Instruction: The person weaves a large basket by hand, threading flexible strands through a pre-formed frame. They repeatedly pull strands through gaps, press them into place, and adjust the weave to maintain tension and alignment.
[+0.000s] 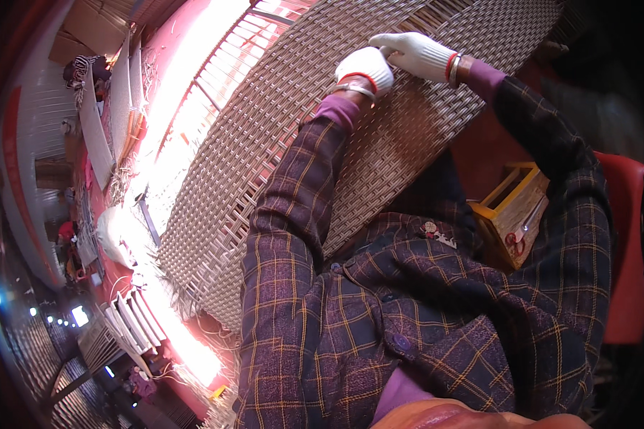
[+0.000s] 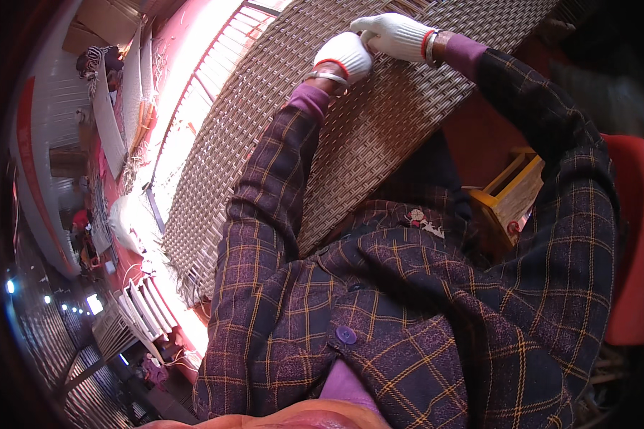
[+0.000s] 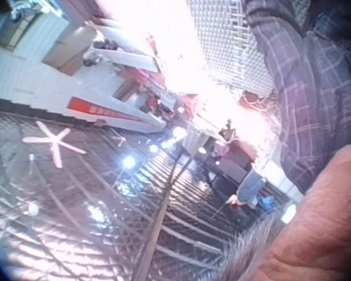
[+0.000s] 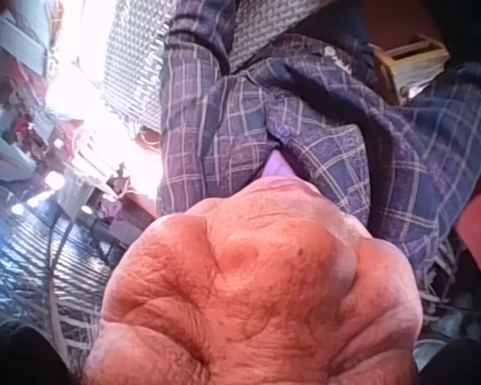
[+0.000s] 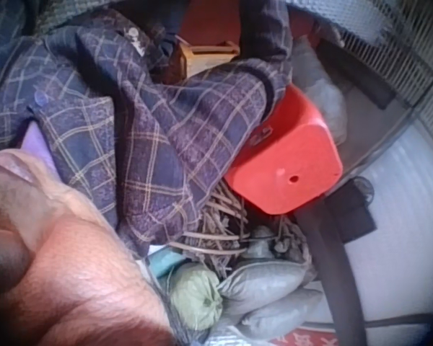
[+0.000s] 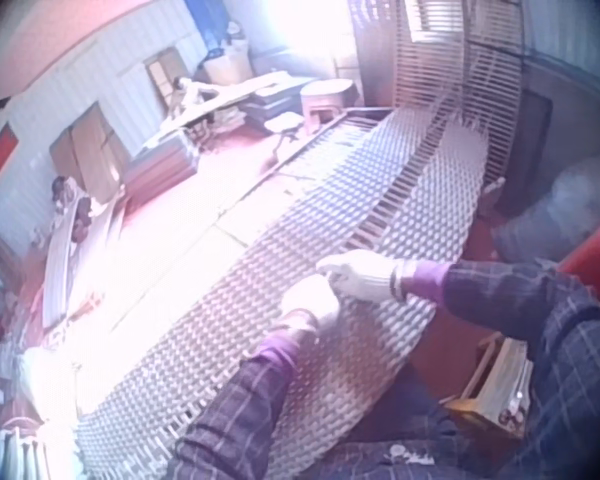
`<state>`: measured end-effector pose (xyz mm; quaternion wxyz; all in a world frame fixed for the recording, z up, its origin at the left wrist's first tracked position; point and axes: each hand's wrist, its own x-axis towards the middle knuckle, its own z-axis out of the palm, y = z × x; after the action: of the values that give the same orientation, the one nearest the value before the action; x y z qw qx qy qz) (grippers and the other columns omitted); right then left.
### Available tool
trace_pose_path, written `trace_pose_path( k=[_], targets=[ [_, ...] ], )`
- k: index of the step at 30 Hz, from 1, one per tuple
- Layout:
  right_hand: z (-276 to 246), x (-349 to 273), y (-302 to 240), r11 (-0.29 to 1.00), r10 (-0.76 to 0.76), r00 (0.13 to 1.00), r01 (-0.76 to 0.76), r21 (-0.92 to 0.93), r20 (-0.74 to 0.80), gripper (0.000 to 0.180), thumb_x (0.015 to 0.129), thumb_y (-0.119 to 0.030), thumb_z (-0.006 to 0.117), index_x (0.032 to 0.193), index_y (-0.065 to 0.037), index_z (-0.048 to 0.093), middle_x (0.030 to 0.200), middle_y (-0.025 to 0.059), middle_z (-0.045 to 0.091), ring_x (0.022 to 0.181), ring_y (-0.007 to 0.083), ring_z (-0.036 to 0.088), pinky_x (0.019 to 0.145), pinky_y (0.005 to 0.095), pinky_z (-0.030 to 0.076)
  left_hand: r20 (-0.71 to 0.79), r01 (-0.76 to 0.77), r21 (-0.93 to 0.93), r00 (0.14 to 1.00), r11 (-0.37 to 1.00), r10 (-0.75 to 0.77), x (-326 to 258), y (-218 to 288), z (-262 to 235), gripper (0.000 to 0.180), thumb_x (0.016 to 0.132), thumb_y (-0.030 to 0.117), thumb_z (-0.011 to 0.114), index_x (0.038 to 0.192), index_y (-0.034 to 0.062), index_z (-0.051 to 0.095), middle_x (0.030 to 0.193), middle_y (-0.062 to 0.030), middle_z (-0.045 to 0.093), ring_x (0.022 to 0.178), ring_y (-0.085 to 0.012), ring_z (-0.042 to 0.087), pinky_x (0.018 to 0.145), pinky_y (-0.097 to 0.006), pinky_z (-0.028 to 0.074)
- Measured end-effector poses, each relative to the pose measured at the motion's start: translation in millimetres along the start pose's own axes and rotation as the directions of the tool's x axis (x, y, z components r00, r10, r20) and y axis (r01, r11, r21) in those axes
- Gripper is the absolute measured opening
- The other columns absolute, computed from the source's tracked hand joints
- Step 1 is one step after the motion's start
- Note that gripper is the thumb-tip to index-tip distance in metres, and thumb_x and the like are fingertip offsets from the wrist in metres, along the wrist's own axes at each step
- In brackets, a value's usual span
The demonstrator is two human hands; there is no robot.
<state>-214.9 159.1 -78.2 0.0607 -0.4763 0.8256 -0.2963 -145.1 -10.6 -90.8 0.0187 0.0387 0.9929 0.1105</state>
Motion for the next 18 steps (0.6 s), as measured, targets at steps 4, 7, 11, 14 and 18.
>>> trace_pose_path(
  k=[4,7,11,14,18],
  targets=[
    [0.1,18.4,-5.3,1.000,0.027,0.985,-0.024,-0.017,0.170,0.044,0.106,-0.011,0.058,0.149,-0.007,0.062,0.113,0.0197,0.079,0.096,0.0284,0.080,0.091,0.0383,0.063,-0.243,-0.038,-0.034,0.970,0.999,0.028,-14.2,-9.8,10.3,0.028,0.100,0.024,0.062,0.097,0.0009,0.077,0.082,-0.0230,0.075,0.077,-0.0382,0.075,0.071,-0.048,0.058],
    [2.7,34.9,1.2,0.980,0.023,0.973,0.024,-0.199,0.228,0.058,0.106,-0.010,0.060,0.163,-0.015,0.048,0.099,0.0188,0.078,0.082,0.0284,0.077,0.080,0.0414,0.063,-0.338,0.125,-0.512,0.881,0.850,-0.333,-42.2,2.4,11.9,0.025,0.096,0.025,0.069,0.095,0.0027,0.080,0.088,-0.0224,0.076,0.087,-0.0432,0.075,0.077,-0.051,0.059],
    [5.7,43.4,16.6,0.971,-0.207,0.978,0.205,-0.125,0.000,0.055,0.104,-0.015,0.066,0.158,-0.016,0.055,0.098,0.0171,0.077,0.078,0.0257,0.076,0.078,0.0395,0.063,-0.781,-0.319,-0.430,0.601,0.845,-0.170,-77.5,19.3,13.8,0.026,0.093,0.007,0.075,0.118,-0.0032,0.076,0.111,-0.0232,0.077,0.102,-0.0408,0.075,0.095,-0.045,0.059],
    [-10.2,33.1,21.1,0.992,0.070,0.998,-0.069,0.101,-0.004,0.046,0.105,-0.018,0.068,0.150,-0.013,0.063,0.107,0.0120,0.078,0.085,0.0152,0.075,0.081,0.0326,0.063,-0.802,-0.262,-0.228,0.597,0.938,-0.029,-100.3,19.9,14.8,0.029,0.092,0.004,0.079,0.120,-0.0014,0.077,0.112,-0.0186,0.078,0.103,-0.0312,0.076,0.093,-0.041,0.061],
    [-58.2,1.0,15.7,0.993,-0.002,0.984,0.023,0.118,-0.177,0.024,0.100,-0.019,0.068,0.116,-0.002,0.073,0.096,0.0133,0.078,0.089,0.0274,0.076,0.083,0.0410,0.061,-0.767,-0.326,-0.273,0.641,0.905,0.000,-107.4,20.7,5.9,0.025,0.094,0.006,0.076,0.119,0.0001,0.078,0.112,-0.0175,0.078,0.106,-0.0342,0.076,0.098,-0.044,0.059]
  ],
)
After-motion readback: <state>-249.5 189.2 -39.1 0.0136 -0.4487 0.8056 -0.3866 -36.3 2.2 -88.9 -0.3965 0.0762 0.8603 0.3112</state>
